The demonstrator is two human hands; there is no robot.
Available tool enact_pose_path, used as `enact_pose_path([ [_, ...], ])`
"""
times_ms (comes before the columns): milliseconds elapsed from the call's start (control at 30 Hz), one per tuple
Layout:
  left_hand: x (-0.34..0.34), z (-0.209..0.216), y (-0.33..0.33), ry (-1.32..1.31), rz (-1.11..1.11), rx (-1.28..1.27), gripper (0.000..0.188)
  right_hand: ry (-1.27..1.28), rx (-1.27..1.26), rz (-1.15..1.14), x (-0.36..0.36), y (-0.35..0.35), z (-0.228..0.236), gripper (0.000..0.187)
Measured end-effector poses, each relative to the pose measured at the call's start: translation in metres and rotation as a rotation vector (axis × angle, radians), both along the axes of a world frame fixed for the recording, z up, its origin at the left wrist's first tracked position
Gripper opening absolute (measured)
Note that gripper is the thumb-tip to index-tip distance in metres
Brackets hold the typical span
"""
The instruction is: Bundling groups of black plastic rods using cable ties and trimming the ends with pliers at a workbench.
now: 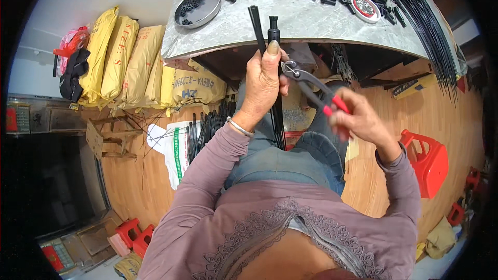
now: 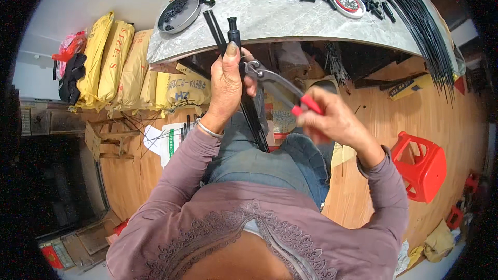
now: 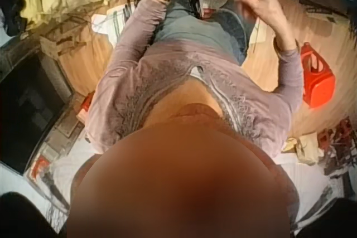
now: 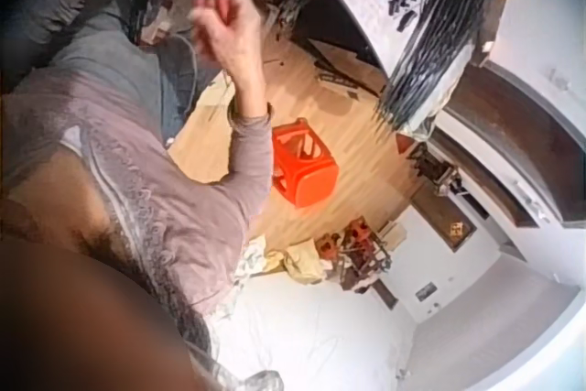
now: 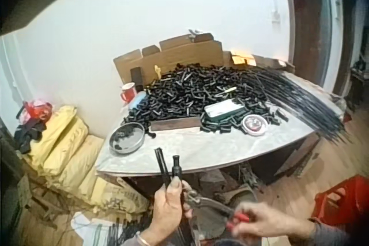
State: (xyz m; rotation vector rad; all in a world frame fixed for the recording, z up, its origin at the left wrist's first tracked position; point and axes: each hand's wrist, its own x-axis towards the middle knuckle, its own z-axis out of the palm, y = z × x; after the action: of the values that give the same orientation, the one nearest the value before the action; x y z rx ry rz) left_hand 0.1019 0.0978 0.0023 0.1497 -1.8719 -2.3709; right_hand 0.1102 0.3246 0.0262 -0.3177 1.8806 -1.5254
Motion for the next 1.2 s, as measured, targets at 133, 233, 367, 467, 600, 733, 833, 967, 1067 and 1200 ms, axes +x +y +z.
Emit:
enact_pose_path([
  [133, 0.002, -0.004, 0.001, 0.013, -0.055, 0.029, 0.052, -0.148, 0.027, 0.220, 0.003, 0.006, 0.007, 0.018],
  [233, 0.000, 0.000, 0.010, 0.033, -0.058, 0.028, 0.056, -0.007, 0.224, 0.379, -0.004, 0.004, 0.009, 0.018],
  [367, 0.005, 0.000, 0.008, 0.070, -0.089, 0.015, 0.062, 0.579, 0.062, 0.127, -0.004, 0.002, 0.003, 0.018],
  [467, 0.006, -0.002, 0.008, 0.083, -0.124, 0.044, 0.061, -0.382, -0.245, 0.057, 0.018, 0.005, -0.008, 0.022],
  [600, 0.005, -0.002, 0.010, 0.064, -0.118, 0.083, 0.061, -0.934, -0.824, 0.095, 0.032, 0.001, -0.024, 0.016],
  [733, 0.008, -0.001, 0.007, 0.050, -0.108, -0.009, 0.068, 0.332, 0.165, 0.083, 0.013, 0.002, 0.016, 0.028],
  [833, 0.007, -0.002, 0.005, 0.054, -0.165, 0.041, 0.070, 0.533, 0.016, 0.037, 0.011, 0.009, 0.012, 0.021],
  [967, 0.008, -0.001, 0.009, 0.092, -0.168, 0.026, 0.066, -0.711, -0.586, 0.033, 0.043, 0.002, -0.010, 0.039],
  [1067, 0.013, 0.003, 0.010, 0.084, -0.146, -0.006, 0.067, -0.444, -0.272, 0.263, 0.022, 0.011, -0.003, 0.033],
  [1200, 0.012, -0.001, 0.010, 0.094, -0.142, 0.035, 0.066, 0.584, 0.165, 0.224, 0.002, 0.016, 0.011, 0.023],
])
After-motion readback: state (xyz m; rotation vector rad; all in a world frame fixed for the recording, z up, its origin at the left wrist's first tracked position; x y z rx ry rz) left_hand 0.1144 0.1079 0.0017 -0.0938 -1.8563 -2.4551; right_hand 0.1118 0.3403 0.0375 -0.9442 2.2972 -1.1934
